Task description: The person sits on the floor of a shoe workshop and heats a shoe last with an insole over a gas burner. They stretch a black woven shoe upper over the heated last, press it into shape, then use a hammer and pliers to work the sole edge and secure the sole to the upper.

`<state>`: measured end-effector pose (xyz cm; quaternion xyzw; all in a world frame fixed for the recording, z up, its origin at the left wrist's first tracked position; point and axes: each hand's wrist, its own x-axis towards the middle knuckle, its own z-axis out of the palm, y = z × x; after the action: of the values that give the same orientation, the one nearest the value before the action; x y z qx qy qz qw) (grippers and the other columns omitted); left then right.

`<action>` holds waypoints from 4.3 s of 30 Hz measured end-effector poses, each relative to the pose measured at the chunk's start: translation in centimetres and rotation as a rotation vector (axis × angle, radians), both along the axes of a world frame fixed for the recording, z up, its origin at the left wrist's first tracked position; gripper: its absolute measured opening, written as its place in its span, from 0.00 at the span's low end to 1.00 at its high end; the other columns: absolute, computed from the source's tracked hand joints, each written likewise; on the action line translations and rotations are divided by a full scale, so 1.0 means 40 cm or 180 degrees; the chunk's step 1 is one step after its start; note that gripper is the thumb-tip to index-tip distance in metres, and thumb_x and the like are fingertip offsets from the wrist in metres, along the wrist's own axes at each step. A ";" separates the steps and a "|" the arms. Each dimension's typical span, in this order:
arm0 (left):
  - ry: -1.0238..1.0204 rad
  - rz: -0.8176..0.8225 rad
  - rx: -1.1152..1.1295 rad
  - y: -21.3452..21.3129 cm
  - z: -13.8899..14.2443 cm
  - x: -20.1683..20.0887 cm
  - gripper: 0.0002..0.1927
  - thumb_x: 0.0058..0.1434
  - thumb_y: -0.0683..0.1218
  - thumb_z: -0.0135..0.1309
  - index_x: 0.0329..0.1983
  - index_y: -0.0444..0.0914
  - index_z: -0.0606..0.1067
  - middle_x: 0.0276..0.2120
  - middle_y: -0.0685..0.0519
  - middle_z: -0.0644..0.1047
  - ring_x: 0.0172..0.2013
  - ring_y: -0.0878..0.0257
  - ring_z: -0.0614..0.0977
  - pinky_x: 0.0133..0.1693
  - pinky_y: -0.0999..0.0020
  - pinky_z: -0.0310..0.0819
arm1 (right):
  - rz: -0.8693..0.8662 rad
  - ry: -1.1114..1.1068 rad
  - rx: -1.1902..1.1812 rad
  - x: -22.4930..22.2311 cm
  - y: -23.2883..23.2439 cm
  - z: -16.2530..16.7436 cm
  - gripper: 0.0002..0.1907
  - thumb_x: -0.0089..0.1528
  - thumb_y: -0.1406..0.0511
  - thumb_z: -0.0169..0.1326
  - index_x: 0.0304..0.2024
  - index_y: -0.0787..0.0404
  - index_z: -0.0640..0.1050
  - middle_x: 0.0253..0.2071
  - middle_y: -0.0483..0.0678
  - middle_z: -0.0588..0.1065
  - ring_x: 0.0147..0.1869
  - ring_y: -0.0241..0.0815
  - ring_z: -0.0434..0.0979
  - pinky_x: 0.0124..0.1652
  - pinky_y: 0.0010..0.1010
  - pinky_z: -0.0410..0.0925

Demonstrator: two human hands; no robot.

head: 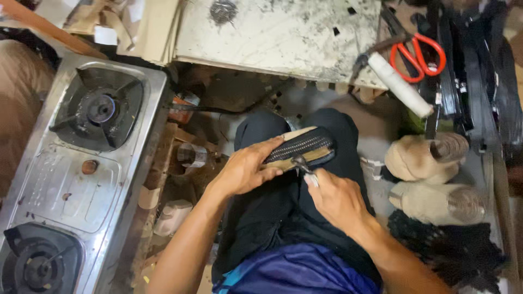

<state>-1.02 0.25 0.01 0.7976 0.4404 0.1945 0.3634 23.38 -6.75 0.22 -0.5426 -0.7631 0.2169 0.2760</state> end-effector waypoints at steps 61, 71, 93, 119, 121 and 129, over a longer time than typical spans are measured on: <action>-0.0549 0.0581 0.1333 -0.143 -0.152 0.022 0.34 0.54 0.37 0.58 0.67 0.41 0.71 0.70 0.47 0.68 0.73 0.43 0.65 0.72 0.38 0.52 | -0.0155 0.0416 -0.0540 -0.070 -0.096 -0.047 0.22 0.64 0.69 0.50 0.60 0.69 0.69 0.43 0.62 0.73 0.42 0.67 0.76 0.39 0.50 0.70; -0.0403 0.0457 0.0919 -0.138 -0.102 0.012 0.34 0.52 0.39 0.59 0.66 0.40 0.71 0.71 0.45 0.66 0.73 0.41 0.62 0.71 0.38 0.49 | -0.0318 -0.0406 -0.0658 -0.080 -0.098 -0.094 0.25 0.59 0.69 0.53 0.59 0.68 0.70 0.42 0.63 0.77 0.37 0.68 0.79 0.36 0.54 0.72; 0.0417 0.0649 0.1276 -0.112 -0.078 0.105 0.27 0.63 0.45 0.56 0.67 0.46 0.71 0.69 0.43 0.68 0.68 0.35 0.66 0.66 0.38 0.57 | -0.0719 0.1511 -0.2363 0.012 -0.061 -0.086 0.23 0.65 0.68 0.48 0.63 0.62 0.72 0.41 0.56 0.76 0.37 0.49 0.81 0.38 0.38 0.75; 0.0504 0.0545 0.0994 -0.048 -0.069 0.092 0.26 0.62 0.46 0.54 0.66 0.43 0.72 0.65 0.43 0.71 0.64 0.37 0.71 0.63 0.41 0.62 | -0.0266 -0.0014 0.0501 0.002 -0.056 -0.021 0.11 0.66 0.66 0.54 0.45 0.69 0.74 0.29 0.59 0.77 0.29 0.60 0.79 0.30 0.47 0.72; 0.0486 0.0561 0.0929 -0.043 -0.065 0.091 0.26 0.62 0.46 0.53 0.66 0.43 0.72 0.66 0.43 0.71 0.64 0.37 0.71 0.63 0.41 0.62 | -0.0346 -0.0874 -0.0191 -0.006 -0.002 -0.036 0.08 0.65 0.65 0.57 0.36 0.65 0.75 0.30 0.59 0.78 0.31 0.63 0.79 0.30 0.49 0.71; 0.0285 0.0406 0.0644 -0.019 -0.039 0.086 0.26 0.64 0.47 0.53 0.66 0.42 0.71 0.65 0.42 0.72 0.63 0.38 0.71 0.63 0.44 0.63 | -0.0584 -0.0254 0.0068 0.006 0.008 -0.066 0.12 0.66 0.62 0.54 0.37 0.66 0.74 0.27 0.61 0.77 0.31 0.64 0.79 0.31 0.50 0.70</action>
<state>2.41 -0.50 -1.53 0.8084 0.4842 0.2248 0.2479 23.61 -6.42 -2.41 -0.6155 -0.7228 0.1608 0.2698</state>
